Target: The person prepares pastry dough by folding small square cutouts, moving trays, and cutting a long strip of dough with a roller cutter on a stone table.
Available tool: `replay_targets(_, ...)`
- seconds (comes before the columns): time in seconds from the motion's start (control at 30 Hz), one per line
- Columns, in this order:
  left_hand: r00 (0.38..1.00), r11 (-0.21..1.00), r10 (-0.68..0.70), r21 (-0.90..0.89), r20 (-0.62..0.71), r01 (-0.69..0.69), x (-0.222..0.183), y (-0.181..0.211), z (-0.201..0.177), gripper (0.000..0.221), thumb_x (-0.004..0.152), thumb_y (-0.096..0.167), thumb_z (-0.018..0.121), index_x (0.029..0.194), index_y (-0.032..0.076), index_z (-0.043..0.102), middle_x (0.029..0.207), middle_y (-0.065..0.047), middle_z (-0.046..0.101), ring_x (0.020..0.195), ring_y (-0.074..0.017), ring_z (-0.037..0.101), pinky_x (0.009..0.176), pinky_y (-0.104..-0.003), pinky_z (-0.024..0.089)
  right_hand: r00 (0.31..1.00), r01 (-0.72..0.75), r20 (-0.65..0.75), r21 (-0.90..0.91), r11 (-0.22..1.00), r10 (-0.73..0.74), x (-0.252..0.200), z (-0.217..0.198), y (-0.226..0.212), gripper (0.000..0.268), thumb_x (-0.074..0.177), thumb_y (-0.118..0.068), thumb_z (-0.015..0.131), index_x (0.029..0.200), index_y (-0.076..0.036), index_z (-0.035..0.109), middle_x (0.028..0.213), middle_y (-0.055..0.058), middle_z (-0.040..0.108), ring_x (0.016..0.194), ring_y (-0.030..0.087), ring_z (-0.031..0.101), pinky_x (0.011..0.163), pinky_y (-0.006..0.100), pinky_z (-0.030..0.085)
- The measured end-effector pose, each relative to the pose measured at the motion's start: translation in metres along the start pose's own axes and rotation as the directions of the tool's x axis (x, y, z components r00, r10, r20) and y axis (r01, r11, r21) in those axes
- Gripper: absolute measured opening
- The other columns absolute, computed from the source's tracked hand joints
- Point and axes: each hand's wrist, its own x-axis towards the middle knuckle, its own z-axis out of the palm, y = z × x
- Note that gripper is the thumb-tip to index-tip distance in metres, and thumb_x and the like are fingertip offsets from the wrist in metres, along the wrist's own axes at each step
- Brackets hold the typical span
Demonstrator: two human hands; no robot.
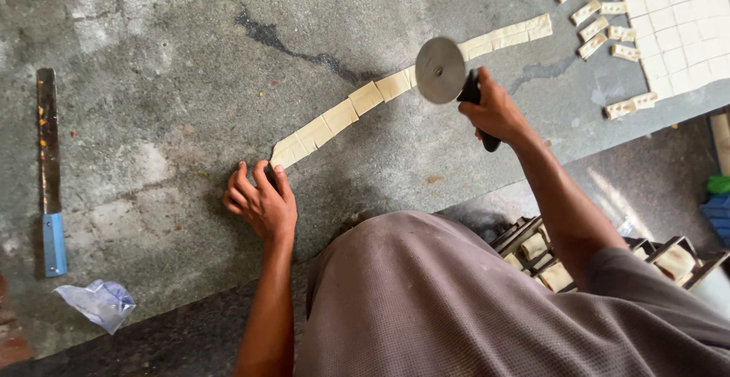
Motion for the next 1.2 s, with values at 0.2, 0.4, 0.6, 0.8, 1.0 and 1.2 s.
replay_targets(0.2, 1.0, 1.0, -0.002, -0.005, -0.001, 0.002, 0.0, 0.001, -0.001, 0.032, 0.113, 0.039, 0.054, 0.126, 0.01, 0.063, 0.141, -0.019, 0.054, 0.131, -0.0377, 0.048, 0.11, -0.06, 0.032, 0.996, 0.002, -0.084, 0.028, 1.0, 0.0, 0.015, 0.0, -0.005, 0.041, 0.09, -0.004, 0.063, 0.122, -0.004, 0.038, 0.083, 0.016, 0.058, 0.052, 0.021, 0.061, 0.038, 0.037, 0.054)
replay_targets(0.4, 1.0, 1.0, -0.005, 0.005, 0.007, 0.005, -0.003, -0.002, 0.003, 0.032, 0.113, 0.04, 0.053, 0.126, 0.012, 0.062, 0.141, -0.018, 0.053, 0.133, -0.0372, 0.047, 0.111, -0.06, 0.032, 0.995, 0.076, -0.049, -0.149, 0.986, -0.084, 0.029, 0.031, -0.011, 0.039, 0.087, -0.003, 0.061, 0.12, -0.003, 0.039, 0.078, 0.02, 0.063, 0.052, 0.028, 0.065, 0.041, 0.041, 0.054)
replay_targets(0.6, 1.0, 1.0, -0.01, 0.02, 0.016, 0.01, -0.005, -0.005, 0.005, 0.033, 0.114, 0.04, 0.053, 0.128, 0.012, 0.062, 0.142, -0.017, 0.052, 0.133, -0.0361, 0.047, 0.111, -0.059, 0.032, 0.97, 0.192, -0.106, -0.22, 0.956, -0.22, 0.047, 0.04, -0.01, 0.033, 0.088, -0.004, 0.061, 0.114, -0.004, 0.04, 0.072, 0.019, 0.062, 0.054, 0.03, 0.065, 0.044, 0.044, 0.05)
replay_targets(0.8, 1.0, 1.0, -0.006, 0.023, 0.016, 0.005, -0.002, -0.003, 0.002, 0.033, 0.114, 0.04, 0.053, 0.128, 0.012, 0.062, 0.143, -0.017, 0.052, 0.133, -0.036, 0.047, 0.111, -0.058, 0.032, 0.97, 0.179, -0.133, -0.18, 0.967, -0.204, 0.05, 0.031, -0.011, 0.032, 0.088, -0.004, 0.061, 0.112, -0.005, 0.04, 0.072, 0.018, 0.062, 0.052, 0.028, 0.064, 0.042, 0.042, 0.05)
replay_targets(1.0, 1.0, 0.999, -0.013, 0.03, 0.019, 0.013, -0.001, -0.001, 0.0, 0.032, 0.114, 0.04, 0.054, 0.127, 0.012, 0.062, 0.142, -0.017, 0.052, 0.132, -0.0365, 0.048, 0.11, -0.058, 0.033, 0.981, 0.117, -0.142, -0.123, 0.985, -0.134, 0.044, 0.022, -0.018, 0.033, 0.089, -0.004, 0.059, 0.113, -0.005, 0.038, 0.076, 0.017, 0.063, 0.05, 0.025, 0.064, 0.039, 0.04, 0.051)
replay_targets(1.2, 1.0, 0.999, -0.007, 0.032, 0.025, 0.006, 0.001, 0.0, -0.001, 0.032, 0.114, 0.039, 0.055, 0.127, 0.012, 0.062, 0.142, -0.017, 0.052, 0.132, -0.0363, 0.048, 0.11, -0.058, 0.034, 0.994, 0.057, -0.09, -0.07, 0.996, -0.063, 0.037, 0.02, -0.026, 0.035, 0.088, -0.005, 0.061, 0.113, -0.006, 0.038, 0.077, 0.017, 0.063, 0.05, 0.025, 0.063, 0.038, 0.04, 0.05)
